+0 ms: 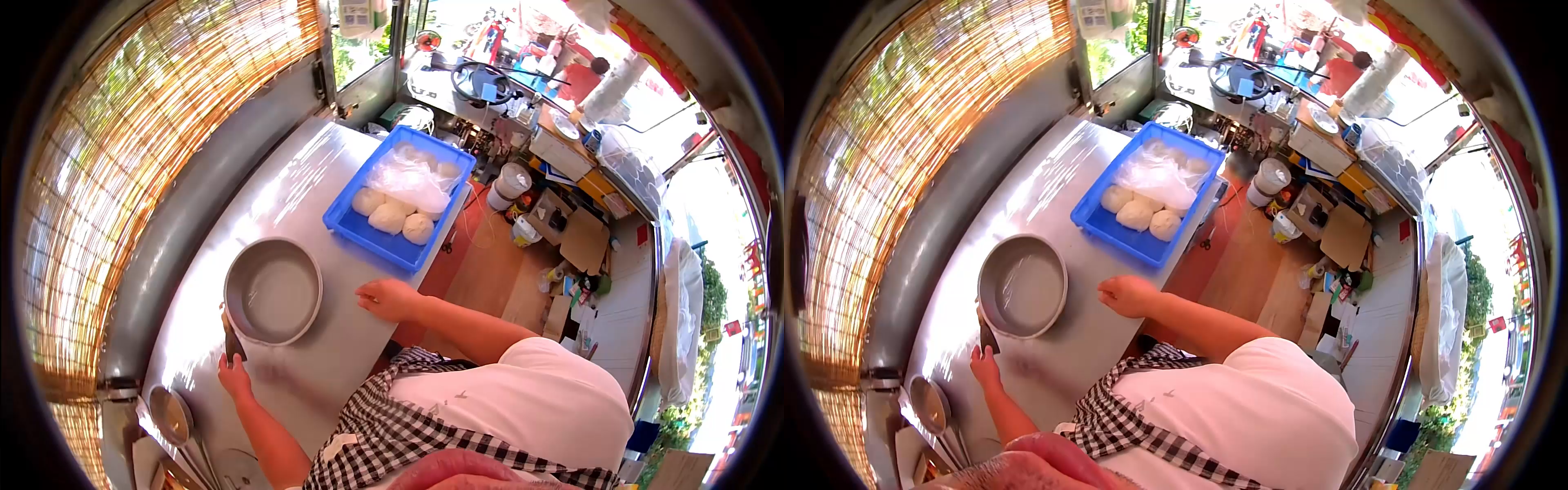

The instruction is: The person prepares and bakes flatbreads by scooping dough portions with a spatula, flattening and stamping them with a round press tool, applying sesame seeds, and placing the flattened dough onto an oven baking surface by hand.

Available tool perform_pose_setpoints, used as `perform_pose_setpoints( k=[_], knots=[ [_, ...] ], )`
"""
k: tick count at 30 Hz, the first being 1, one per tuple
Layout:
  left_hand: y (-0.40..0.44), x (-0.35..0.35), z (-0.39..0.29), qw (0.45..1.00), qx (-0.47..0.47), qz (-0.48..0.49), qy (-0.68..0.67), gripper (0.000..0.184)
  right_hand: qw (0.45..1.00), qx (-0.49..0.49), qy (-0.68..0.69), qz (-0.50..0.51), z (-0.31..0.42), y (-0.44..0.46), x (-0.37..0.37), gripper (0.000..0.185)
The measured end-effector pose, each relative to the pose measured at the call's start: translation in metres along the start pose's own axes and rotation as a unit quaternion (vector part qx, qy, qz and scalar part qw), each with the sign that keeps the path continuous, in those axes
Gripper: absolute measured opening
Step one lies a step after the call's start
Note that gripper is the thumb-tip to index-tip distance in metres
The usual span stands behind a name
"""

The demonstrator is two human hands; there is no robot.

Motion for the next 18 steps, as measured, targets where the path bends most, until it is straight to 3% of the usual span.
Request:
perform_pose_setpoints(
  k=[6,13,18],
  knots=[
    [0.053,-0.018,-0.004,0.983,-0.029,-0.006,0.183,0.058,0.999,-0.045,0.0,0.001,-0.03,0.011,0.016,0.04],
    [0.084,-0.033,0.002,0.979,0.016,0.049,0.197,0.063,0.993,-0.119,0.002,0.016,-0.027,-0.012,0.007,0.04],
    [0.082,-0.041,-0.011,0.962,0.045,0.083,0.255,0.051,0.993,-0.116,-0.021,-0.009,-0.02,-0.014,-0.007,0.039]
  ],
)
Point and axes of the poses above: each hand's wrist, its own y-axis towards the middle knuckle, its own x-axis out of the back of the hand, z = x × y, the point moved 4 cm from there along y, towards the middle knuckle, and after that the axes turned 15 degrees about -y, right-handed, at the moved point
